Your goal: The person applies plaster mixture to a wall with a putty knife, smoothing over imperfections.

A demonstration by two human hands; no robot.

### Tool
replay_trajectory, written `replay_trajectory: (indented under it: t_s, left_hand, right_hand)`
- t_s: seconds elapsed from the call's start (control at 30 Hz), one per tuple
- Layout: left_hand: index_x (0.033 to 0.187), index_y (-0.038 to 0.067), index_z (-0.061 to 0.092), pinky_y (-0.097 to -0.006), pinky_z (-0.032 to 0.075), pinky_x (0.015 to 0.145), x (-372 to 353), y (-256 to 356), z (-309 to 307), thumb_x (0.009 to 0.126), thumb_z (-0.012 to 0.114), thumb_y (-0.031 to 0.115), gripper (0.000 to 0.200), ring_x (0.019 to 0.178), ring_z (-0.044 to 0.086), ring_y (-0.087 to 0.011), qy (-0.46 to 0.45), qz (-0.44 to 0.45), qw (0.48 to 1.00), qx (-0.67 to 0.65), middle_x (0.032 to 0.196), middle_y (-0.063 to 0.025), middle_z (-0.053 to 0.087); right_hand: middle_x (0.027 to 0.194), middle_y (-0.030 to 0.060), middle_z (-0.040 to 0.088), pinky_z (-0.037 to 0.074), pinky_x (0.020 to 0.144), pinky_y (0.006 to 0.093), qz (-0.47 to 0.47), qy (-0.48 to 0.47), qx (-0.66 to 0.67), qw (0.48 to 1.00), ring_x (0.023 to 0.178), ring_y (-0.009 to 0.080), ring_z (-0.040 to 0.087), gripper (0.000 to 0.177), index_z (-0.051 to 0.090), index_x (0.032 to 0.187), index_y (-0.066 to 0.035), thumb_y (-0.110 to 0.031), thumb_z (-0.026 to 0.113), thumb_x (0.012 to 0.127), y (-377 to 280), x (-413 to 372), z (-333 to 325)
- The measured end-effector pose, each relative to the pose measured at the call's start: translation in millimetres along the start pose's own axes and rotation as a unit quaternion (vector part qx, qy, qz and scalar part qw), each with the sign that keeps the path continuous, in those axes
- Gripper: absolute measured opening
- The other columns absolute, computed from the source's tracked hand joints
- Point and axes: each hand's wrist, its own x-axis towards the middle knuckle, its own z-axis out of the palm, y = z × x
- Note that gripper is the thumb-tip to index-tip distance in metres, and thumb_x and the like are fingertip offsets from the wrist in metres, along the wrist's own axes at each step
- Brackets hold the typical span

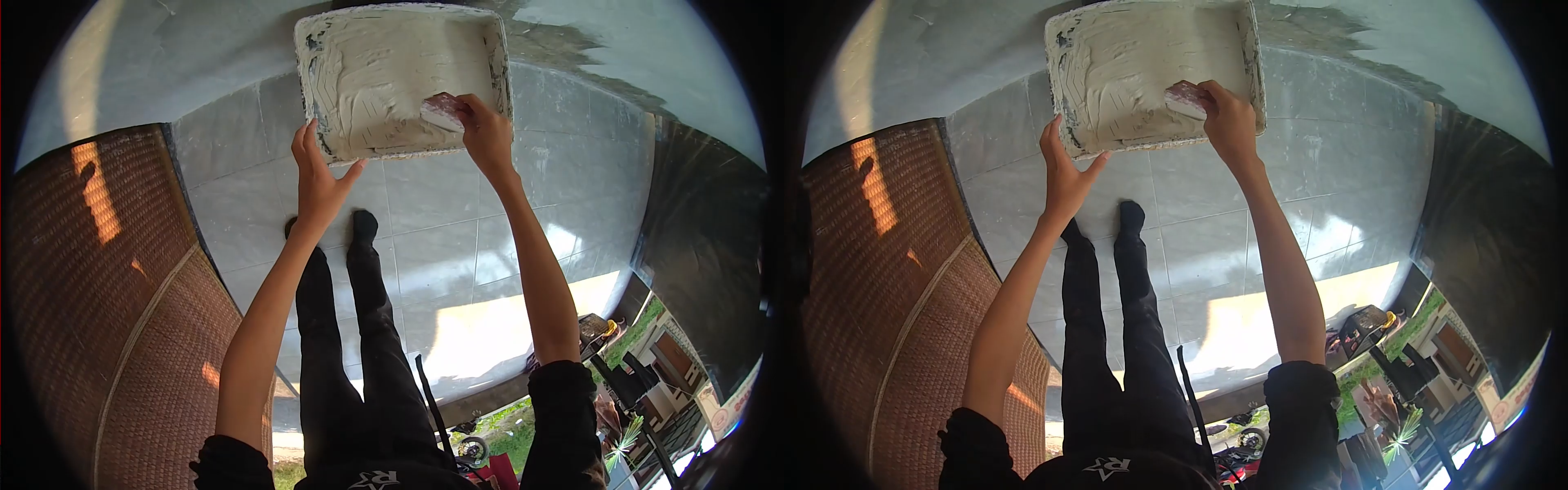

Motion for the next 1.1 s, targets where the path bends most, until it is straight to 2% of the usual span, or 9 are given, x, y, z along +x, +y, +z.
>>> replay_trajectory:
  t_s: [0.2,0.27,0.3,0.4,0.47,0.8,0.9,0.97,1.1]
  left_hand:
    - [0.152,0.004,0.015,-0.0495,0.027,0.115,1.4,4.5,8.5,0.080,0.083,0.026,0.102,0.139,0.027,-0.0394,0.023,-0.021,1.000,0.002,0.148,-0.0233,0.023]
    - [0.153,0.006,0.014,-0.0493,0.037,0.110,2.5,6.8,8.9,0.078,0.084,0.022,0.103,0.137,0.031,-0.0431,0.032,-0.012,0.999,0.018,0.147,-0.0254,0.021]
    - [0.153,0.006,0.014,-0.0493,0.037,0.110,2.4,7.3,8.1,0.078,0.084,0.022,0.103,0.137,0.031,-0.0431,0.033,-0.012,0.999,0.019,0.147,-0.0254,0.021]
    - [0.153,0.007,0.015,-0.0493,0.036,0.110,2.0,9.3,9.8,0.079,0.083,0.021,0.102,0.138,0.030,-0.0424,0.034,-0.022,0.999,0.015,0.149,-0.0246,0.021]
    - [0.153,0.005,0.015,-0.0503,0.026,0.116,1.4,9.4,11.4,0.080,0.082,0.024,0.101,0.141,0.026,-0.0392,0.029,-0.045,0.998,-0.014,0.150,-0.0221,0.023]
    - [0.153,0.006,0.016,-0.0506,0.025,0.117,0.8,10.8,13.1,0.080,0.082,0.024,0.100,0.141,0.025,-0.0393,0.032,-0.054,0.998,-0.015,0.151,-0.0221,0.023]
    - [0.154,0.009,0.017,-0.0508,0.035,0.111,0.3,10.6,13.6,0.079,0.082,0.018,0.099,0.139,0.029,-0.0434,0.039,-0.033,0.999,0.003,0.151,-0.0247,0.019]
    - [0.154,0.006,0.017,-0.0505,0.025,0.117,0.6,9.0,14.3,0.081,0.081,0.025,0.099,0.142,0.026,-0.0390,0.037,-0.045,0.998,-0.013,0.151,-0.0218,0.023]
    - [0.154,0.007,0.017,-0.0505,0.025,0.117,0.1,10.1,12.9,0.081,0.081,0.026,0.098,0.142,0.025,-0.0387,0.032,-0.055,0.998,-0.012,0.151,-0.0216,0.023]
  right_hand:
    - [0.088,0.0145,0.070,0.051,0.067,0.0443,-0.045,-0.043,-0.039,0.997,0.078,0.0361,0.067,0.018,0.068,0.103,-0.007,-0.001,0.065,0.087,7.9,4.3,-2.2]
    - [0.088,0.0140,0.070,0.051,0.067,0.0442,-0.053,-0.055,-0.039,0.996,0.077,0.0358,0.067,0.018,0.068,0.103,-0.007,0.000,0.065,0.087,14.1,4.6,-4.3]
    - [0.088,0.0135,0.070,0.051,0.067,0.0441,-0.062,-0.066,-0.039,0.995,0.077,0.0356,0.067,0.019,0.068,0.103,-0.008,0.000,0.065,0.086,15.0,4.6,-4.8]
    - [0.088,0.0130,0.070,0.051,0.067,0.0442,-0.067,-0.081,-0.043,0.994,0.077,0.0349,0.067,0.020,0.069,0.102,-0.009,0.001,0.064,0.086,18.6,3.3,-7.2]
    - [0.087,0.0127,0.070,0.052,0.068,0.0444,-0.068,-0.084,-0.041,0.993,0.077,0.0345,0.067,0.020,0.069,0.103,-0.009,0.001,0.064,0.086,18.9,3.0,-7.5]
    - [0.088,0.0138,0.071,0.052,0.069,0.0444,-0.074,-0.179,-0.055,0.979,0.078,0.0349,0.068,0.021,0.069,0.104,-0.009,0.000,0.064,0.085,17.1,15.1,-11.8]
    - [0.087,0.0151,0.071,0.052,0.070,0.0438,-0.077,-0.190,-0.058,0.977,0.077,0.0355,0.067,0.021,0.070,0.104,-0.009,0.000,0.065,0.085,18.4,20.1,-11.2]
    - [0.087,0.0154,0.071,0.052,0.070,0.0437,-0.076,-0.203,-0.061,0.974,0.077,0.0356,0.068,0.021,0.070,0.104,-0.008,-0.001,0.065,0.085,19.9,25.4,-11.4]
    - [0.089,0.0159,0.072,0.051,0.070,0.0442,-0.074,-0.240,-0.047,0.967,0.078,0.0357,0.068,0.021,0.070,0.106,-0.007,-0.002,0.066,0.086,23.2,37.6,-10.8]
